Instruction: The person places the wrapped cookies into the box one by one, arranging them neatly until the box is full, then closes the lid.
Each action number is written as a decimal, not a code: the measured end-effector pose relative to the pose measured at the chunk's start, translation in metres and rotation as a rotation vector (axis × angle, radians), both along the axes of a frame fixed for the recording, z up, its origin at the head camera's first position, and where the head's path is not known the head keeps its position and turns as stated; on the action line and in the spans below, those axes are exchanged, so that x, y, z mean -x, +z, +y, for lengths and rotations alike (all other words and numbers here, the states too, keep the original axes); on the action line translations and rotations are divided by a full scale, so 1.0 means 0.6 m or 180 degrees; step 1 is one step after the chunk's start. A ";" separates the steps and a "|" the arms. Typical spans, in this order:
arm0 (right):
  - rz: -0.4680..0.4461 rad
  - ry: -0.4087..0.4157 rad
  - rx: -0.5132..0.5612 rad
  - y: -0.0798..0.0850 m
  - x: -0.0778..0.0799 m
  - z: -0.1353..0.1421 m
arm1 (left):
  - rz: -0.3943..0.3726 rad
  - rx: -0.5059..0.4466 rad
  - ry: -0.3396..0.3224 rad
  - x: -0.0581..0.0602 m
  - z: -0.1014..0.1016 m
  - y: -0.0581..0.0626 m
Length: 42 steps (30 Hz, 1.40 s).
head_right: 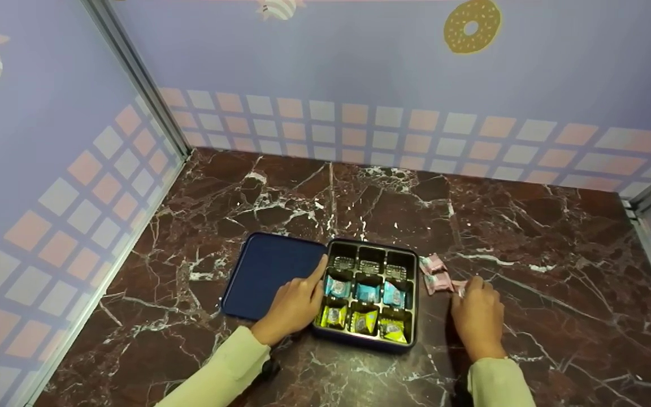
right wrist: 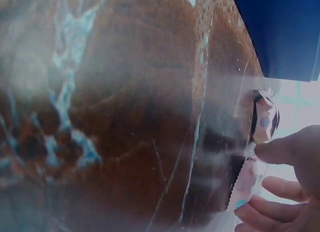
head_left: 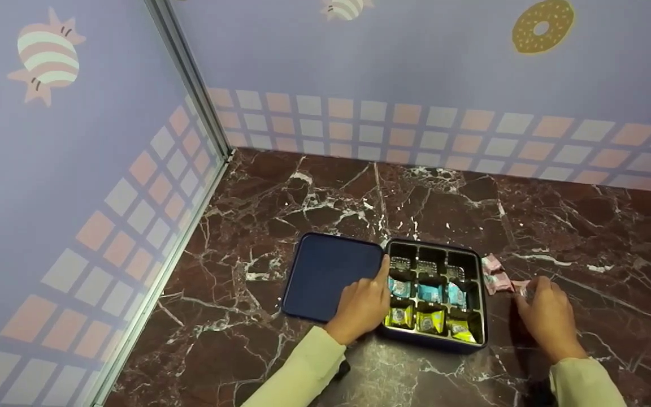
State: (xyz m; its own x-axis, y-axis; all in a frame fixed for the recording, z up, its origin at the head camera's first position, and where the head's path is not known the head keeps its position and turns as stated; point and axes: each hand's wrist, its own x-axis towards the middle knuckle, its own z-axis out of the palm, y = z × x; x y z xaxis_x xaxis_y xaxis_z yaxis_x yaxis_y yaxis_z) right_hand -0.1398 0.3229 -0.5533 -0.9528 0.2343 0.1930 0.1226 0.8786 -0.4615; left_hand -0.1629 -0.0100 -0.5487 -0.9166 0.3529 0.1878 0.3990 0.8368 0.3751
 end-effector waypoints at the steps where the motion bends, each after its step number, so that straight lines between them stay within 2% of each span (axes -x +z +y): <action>1: -0.0004 -0.0003 0.0010 0.000 0.000 0.000 | 0.0007 0.0004 -0.0005 0.000 0.000 0.000; 9: 0.0006 -0.0001 0.0041 0.004 -0.001 0.003 | -0.0024 0.0007 -0.0003 0.001 0.000 -0.002; 22: 0.0260 0.0020 0.0049 0.017 0.000 -0.005 | -0.0043 0.0007 0.0006 0.000 -0.001 0.000; 33: 0.0542 0.0187 -0.0002 0.030 0.001 -0.016 | 0.0034 -0.0011 0.0014 0.000 0.000 -0.003; 42: 0.0614 0.0277 -0.0040 0.046 0.001 -0.027 | -0.0022 0.0009 0.0023 0.000 0.001 0.000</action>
State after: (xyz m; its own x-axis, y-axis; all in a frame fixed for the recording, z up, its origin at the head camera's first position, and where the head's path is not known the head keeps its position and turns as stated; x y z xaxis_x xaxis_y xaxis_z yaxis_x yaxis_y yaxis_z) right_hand -0.1403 0.3068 -0.5258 -0.9145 0.1491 0.3762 -0.0436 0.8879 -0.4580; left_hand -0.1630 -0.0097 -0.5490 -0.9205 0.3467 0.1805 0.3902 0.8407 0.3754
